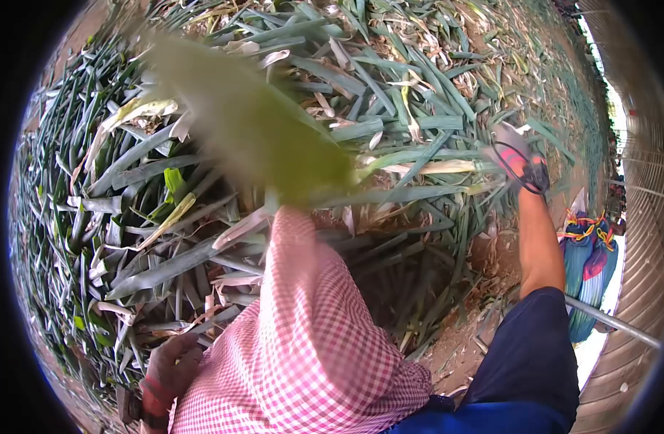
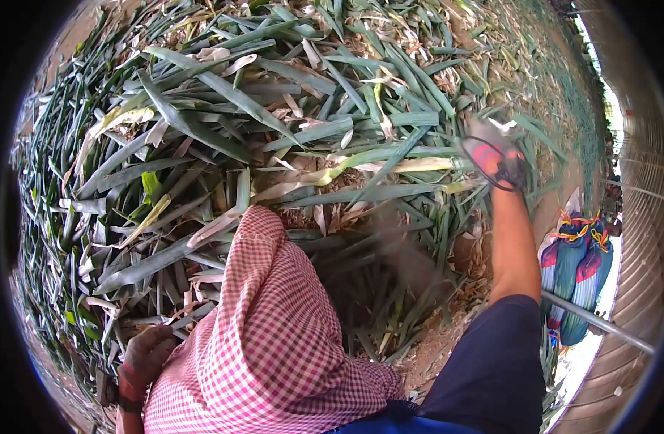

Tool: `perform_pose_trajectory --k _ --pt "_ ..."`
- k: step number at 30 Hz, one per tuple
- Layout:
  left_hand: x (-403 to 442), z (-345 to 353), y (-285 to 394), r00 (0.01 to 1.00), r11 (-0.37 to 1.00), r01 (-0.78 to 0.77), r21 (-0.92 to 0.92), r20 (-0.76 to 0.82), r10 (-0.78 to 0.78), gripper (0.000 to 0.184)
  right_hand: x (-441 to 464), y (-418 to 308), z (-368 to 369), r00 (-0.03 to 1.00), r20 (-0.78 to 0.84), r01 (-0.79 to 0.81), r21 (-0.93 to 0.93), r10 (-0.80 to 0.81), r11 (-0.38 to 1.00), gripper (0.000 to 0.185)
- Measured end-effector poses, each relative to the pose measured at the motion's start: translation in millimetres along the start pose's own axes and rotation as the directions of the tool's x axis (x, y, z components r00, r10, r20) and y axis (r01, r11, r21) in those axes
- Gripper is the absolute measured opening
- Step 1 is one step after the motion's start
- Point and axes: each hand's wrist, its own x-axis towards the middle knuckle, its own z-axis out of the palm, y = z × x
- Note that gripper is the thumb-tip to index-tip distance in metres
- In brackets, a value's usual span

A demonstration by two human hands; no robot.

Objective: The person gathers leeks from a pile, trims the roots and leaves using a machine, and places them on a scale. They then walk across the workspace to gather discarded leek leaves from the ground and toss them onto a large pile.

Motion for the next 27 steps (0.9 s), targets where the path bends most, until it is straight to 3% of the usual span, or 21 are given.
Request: perform_pose_trajectory --k 1,2,4,5,7,9,10,13,14,15,18,19,20,22,23,24,27 --pt "4 1 -2 0.999 0.998 -0.045 0.044 -0.026 0.046 0.027 20 -9 26 0.985 -0.141 0.128 0.215 -0.099 0.968 0.076" --pt "8 -1 3 0.999 0.998 -0.020 0.053 -0.024 0.022 0.029 30 -47 15 0.986 -0.046 0.169 0.297 -0.163 0.940 0.084" --pt "14 -2 2 0.999 1.000 -0.016 0.026 -0.039 0.017 0.030 47 -109 14 0.929 -0.096 0.369 0.283 -0.356 0.886 0.104" --pt "16 -3 1 0.999 1.000 -0.011 0.011 -0.047 0.011 0.031 58 -133 22 0.899 -0.109 0.438 0.185 -0.425 0.880 0.111" --pt "14 -5 12 0.998 1.000 0.030 0.008 -0.061 -0.029 0.030 68 -182 18 0.895 0.039 0.443 0.047 -0.445 0.895 0.117" --pt "11 -7 16 0.993 0.998 0.062 -0.032 -0.098 -0.065 0.028 84 -217 54 0.906 0.015 0.421 -0.093 -0.422 0.902 0.125" --pt "11 -6 21 0.990 0.994 0.086 -0.065 -0.104 -0.093 0.028 79 -226 71 0.887 -0.110 0.439 -0.099 -0.449 0.893 0.115" --pt "14 -9 26 0.986 0.993 0.120 0.002 -0.118 -0.119 0.029 81 -226 72 0.913 0.055 0.394 0.133 -0.403 0.910 0.083" --pt "15 -9 26 0.990 0.994 0.105 0.041 -0.097 -0.101 0.030 64 -220 81 0.865 -0.112 0.498 0.082 -0.489 0.863 0.047" --pt "18 -11 24 0.994 0.994 0.082 0.075 -0.085 -0.075 0.030 59 -204 113 0.800 -0.166 0.569 -0.094 -0.576 0.817 0.027" --pt "24 -14 13 0.995 0.999 0.026 0.026 -0.097 -0.023 0.031 7 -167 158 0.769 -0.272 0.609 0.036 -0.579 0.792 0.034" --pt "25 -14 11 0.995 1.000 0.007 -0.015 -0.102 -0.009 0.032 -29 -163 110 0.860 0.098 0.503 0.011 -0.501 0.864 0.025" --pt "25 -14 10 0.995 1.000 0.016 -0.015 -0.097 -0.018 0.032 -39 -131 127 0.787 0.322 0.569 -0.045 -0.527 0.821 0.022" --pt "27 -13 9 0.995 1.000 0.027 -0.012 -0.091 -0.028 0.032 -78 -62 126 0.776 0.158 0.627 -0.081 -0.611 0.775 0.016" --pt "27 -13 9 0.996 0.999 0.035 -0.006 -0.083 -0.035 0.032 -88 -32 125 0.813 0.334 0.551 -0.180 -0.476 0.815 0.015" --pt "27 -11 12 0.998 1.000 0.030 0.005 -0.055 -0.030 0.033 -95 16 149 0.863 0.289 0.481 -0.216 -0.414 0.850 0.017" --pt "31 -4 2 0.999 0.999 0.034 0.008 -0.025 -0.033 0.032 -109 73 108 0.952 0.253 0.270 -0.424 -0.173 0.864 0.017"
